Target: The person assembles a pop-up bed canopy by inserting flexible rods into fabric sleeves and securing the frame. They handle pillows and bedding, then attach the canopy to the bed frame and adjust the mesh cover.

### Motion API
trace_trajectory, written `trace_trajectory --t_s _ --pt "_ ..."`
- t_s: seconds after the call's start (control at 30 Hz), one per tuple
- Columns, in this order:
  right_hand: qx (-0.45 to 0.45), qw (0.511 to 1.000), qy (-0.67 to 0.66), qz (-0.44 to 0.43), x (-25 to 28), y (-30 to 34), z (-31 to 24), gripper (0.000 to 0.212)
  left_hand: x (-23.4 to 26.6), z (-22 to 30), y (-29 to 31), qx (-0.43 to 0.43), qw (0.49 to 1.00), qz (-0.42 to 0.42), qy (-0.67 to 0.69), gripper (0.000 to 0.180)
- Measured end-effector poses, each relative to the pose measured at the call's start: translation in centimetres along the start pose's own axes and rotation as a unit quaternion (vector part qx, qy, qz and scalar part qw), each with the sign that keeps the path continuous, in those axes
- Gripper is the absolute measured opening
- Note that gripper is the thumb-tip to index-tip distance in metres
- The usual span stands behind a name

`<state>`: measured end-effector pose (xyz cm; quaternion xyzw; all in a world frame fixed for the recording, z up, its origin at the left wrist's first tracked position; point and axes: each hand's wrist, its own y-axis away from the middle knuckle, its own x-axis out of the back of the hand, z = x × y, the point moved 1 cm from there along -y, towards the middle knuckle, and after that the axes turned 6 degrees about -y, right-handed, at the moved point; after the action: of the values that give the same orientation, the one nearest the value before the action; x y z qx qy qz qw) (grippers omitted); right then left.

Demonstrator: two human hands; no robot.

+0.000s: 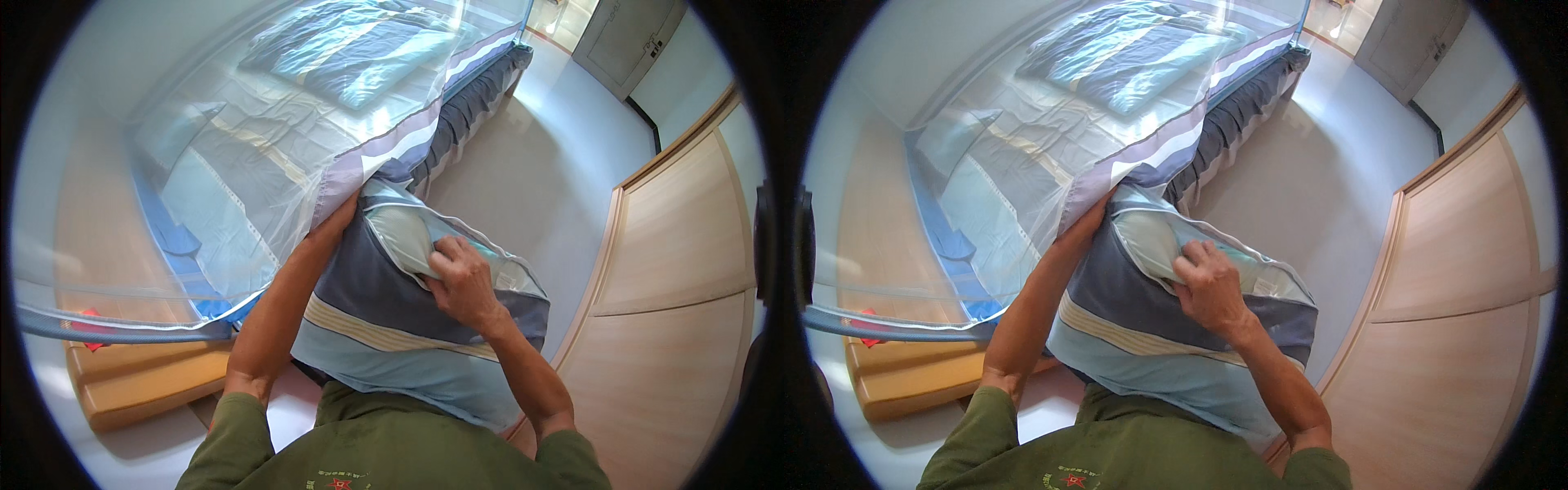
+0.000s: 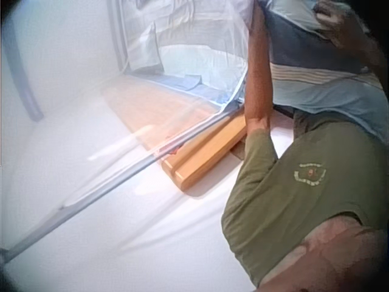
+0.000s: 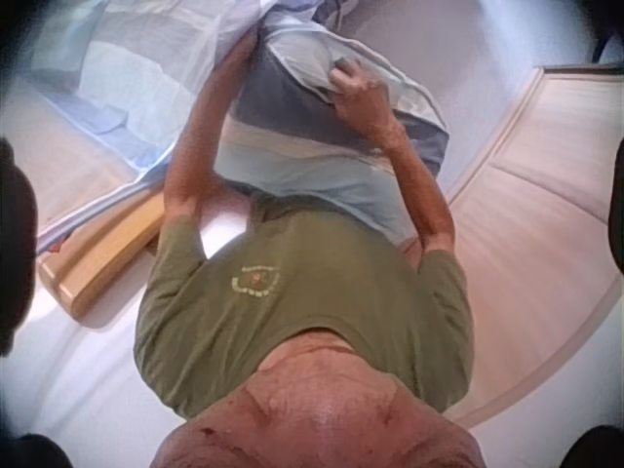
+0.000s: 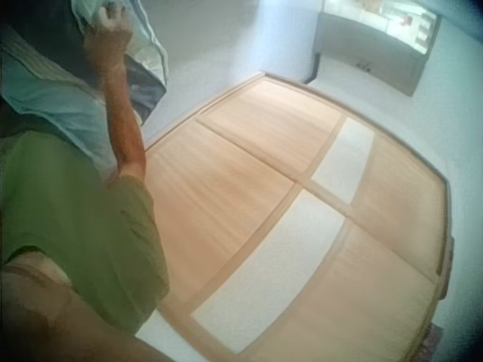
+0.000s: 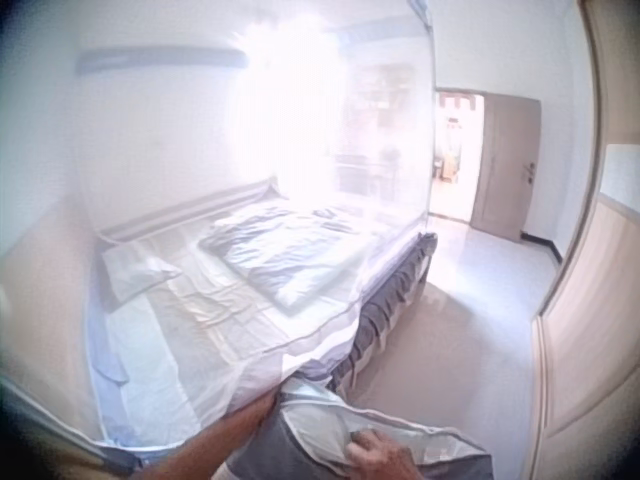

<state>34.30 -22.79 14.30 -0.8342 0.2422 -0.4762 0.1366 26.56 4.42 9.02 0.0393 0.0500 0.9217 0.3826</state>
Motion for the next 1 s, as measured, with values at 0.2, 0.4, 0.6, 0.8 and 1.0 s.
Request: trace_trajectory --t_s 0.2,0.4,0.6,0.8,1.0 --pt "-0.003 0.995 0.072 0.062 6.2 -0.2 -0.7 0.024 0.5 2.9 1.7 0.027 0.997 -0.068 0.025 0.06" --pt "-0.143 0.976 0.092 0.135 11.0 -2.7 4.0 0.022 0.4 4.0 4.2 0.044 0.994 -0.087 -0.05 0.062" --pt "-0.101 0.97 0.064 0.214 16.8 -1.7 4.8 0.028 2.9 5.2 8.8 -0.066 0.931 -0.216 -0.287 0.049" --pt "-0.159 0.948 0.042 0.272 20.6 1.1 7.6 0.026 4.9 2.9 11.4 -0.082 0.958 -0.127 -0.245 0.029" --pt "-0.278 0.862 0.096 0.413 33.6 7.6 13.5 0.023 11.9 -2.5 12.5 -0.06 0.929 -0.037 -0.363 0.014"
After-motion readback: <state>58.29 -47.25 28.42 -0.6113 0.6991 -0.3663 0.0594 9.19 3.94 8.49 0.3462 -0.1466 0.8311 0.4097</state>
